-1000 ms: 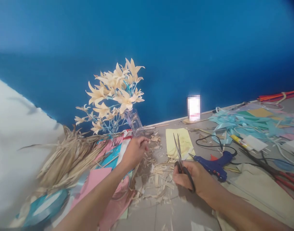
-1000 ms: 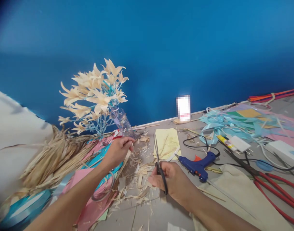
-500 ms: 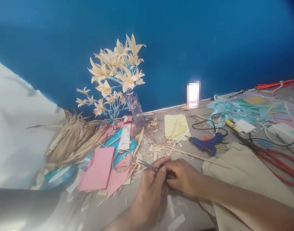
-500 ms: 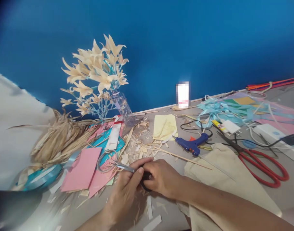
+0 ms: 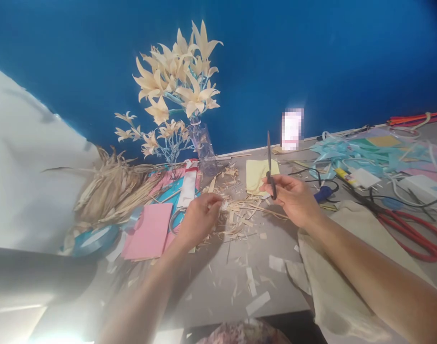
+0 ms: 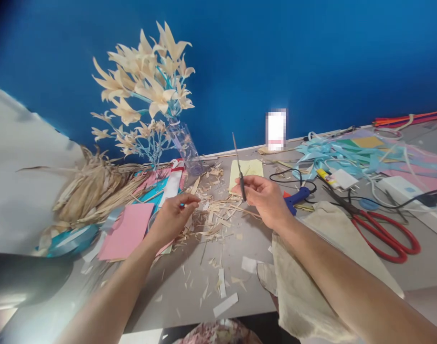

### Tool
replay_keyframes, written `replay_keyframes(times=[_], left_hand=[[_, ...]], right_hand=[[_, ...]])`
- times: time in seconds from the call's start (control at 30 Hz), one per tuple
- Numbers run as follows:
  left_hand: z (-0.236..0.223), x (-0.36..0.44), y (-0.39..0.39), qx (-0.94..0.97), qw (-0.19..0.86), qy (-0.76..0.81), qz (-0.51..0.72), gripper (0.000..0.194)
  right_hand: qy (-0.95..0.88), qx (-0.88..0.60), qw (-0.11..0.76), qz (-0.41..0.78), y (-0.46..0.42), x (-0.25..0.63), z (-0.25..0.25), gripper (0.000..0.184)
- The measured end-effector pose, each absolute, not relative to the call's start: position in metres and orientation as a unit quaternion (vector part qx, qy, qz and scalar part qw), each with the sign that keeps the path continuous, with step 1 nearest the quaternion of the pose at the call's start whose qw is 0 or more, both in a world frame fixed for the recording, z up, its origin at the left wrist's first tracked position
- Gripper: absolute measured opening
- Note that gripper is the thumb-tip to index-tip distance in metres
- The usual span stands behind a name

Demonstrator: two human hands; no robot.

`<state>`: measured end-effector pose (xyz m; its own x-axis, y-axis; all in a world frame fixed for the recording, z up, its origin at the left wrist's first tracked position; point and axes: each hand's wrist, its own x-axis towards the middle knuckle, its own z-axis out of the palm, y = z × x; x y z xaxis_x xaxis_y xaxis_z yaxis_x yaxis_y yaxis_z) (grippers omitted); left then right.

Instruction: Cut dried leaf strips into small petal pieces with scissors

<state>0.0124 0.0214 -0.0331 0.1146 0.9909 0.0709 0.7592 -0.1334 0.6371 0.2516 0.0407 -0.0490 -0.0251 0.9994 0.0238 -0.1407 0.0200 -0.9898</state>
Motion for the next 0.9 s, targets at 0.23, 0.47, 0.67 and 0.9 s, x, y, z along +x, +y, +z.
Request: replay_keyframes(times=[0.23, 0.47, 0.67, 0.9], left_hand=[[-0.068, 0.036, 0.018, 0.770, 0.034, 0.625, 0.121, 0.025], [-0.070, 0.027, 0.019, 0.783, 0.029, 0.602, 0.155, 0.012], [-0.064, 0.031, 0.015, 0.809, 0.101, 0.536, 0.220, 0.029], [-0.068, 0.045, 0.014, 0.820, 0.138, 0.519, 0.198, 0.022]], right_hand=[[-0.534, -0.521, 0.397, 0.535, 0.032, 0.243, -0.041, 0.045], [-0.554, -0.490, 0.389, 0.550, 0.035, 0.245, -0.052, 0.043], [-0.522, -0.447, 0.406, 0.603, 0.038, 0.244, -0.056, 0.039], [-0.537, -0.448, 0.388, 0.600, 0.039, 0.245, -0.058, 0.036]])
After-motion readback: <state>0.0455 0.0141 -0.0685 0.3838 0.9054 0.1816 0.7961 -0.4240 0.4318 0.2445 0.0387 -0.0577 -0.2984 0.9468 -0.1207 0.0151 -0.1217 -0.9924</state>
